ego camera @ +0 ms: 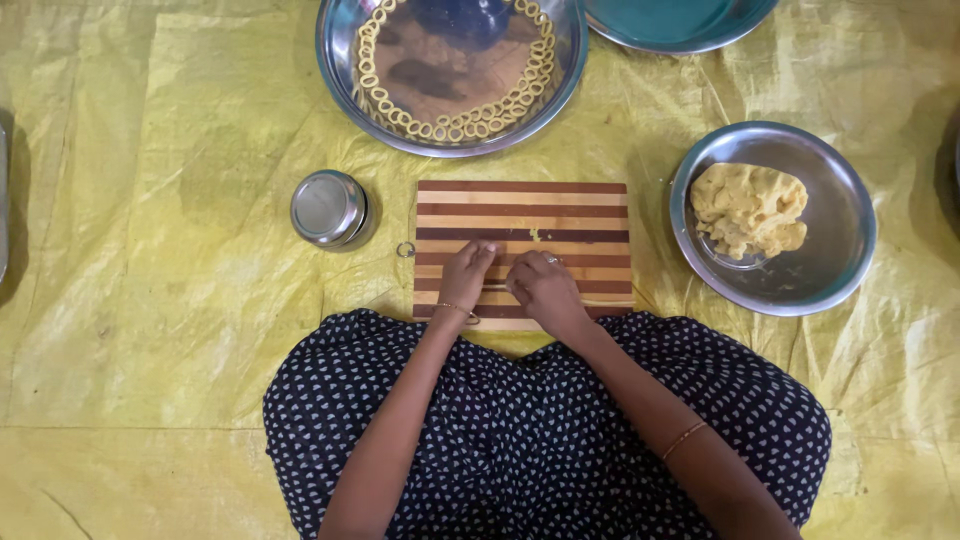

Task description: The person sits on the floor and shapes dough into small rings by hand. They roll small pieces of dough into thin ropes on a wooden board, then join the ends to form rings, placing them into a large metal tray.

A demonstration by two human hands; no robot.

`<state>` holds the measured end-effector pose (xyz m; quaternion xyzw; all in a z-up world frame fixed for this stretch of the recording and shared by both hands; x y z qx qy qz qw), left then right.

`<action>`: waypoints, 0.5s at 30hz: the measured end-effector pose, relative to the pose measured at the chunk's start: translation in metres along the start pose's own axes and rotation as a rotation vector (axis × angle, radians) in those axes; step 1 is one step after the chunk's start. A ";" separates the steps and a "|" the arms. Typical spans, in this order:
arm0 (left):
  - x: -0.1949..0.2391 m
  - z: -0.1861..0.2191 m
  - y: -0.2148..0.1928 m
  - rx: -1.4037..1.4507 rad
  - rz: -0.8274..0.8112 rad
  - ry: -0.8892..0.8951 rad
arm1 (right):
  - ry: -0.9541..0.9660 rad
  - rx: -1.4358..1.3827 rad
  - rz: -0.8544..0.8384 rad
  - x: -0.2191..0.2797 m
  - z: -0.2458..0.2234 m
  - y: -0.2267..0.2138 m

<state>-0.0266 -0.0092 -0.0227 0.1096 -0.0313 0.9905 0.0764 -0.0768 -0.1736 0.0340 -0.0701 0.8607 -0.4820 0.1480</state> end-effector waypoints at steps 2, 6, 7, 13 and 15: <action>0.001 0.000 0.000 -0.041 -0.022 -0.056 | 0.104 -0.180 -0.041 -0.003 0.009 -0.003; 0.001 -0.004 0.005 -0.092 -0.158 -0.150 | 0.401 -0.773 -0.105 -0.003 0.033 0.002; 0.003 -0.008 0.006 -0.124 -0.190 -0.219 | 0.393 -0.838 -0.079 -0.002 0.038 0.004; 0.000 -0.019 0.012 0.171 -0.366 -0.314 | 0.354 -1.104 0.058 -0.005 0.064 0.009; 0.002 -0.020 0.012 0.194 -0.385 -0.317 | 0.408 -1.139 0.074 -0.003 0.067 0.010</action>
Point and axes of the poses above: each hand's wrist, its own x-axis away from the middle knuckle, its own y-axis out of the palm, z = x × y, the point moved 2 cm from there along -x, towards the middle knuckle, and after that the axes turned 7 degrees about x, right-handed, at the moved point
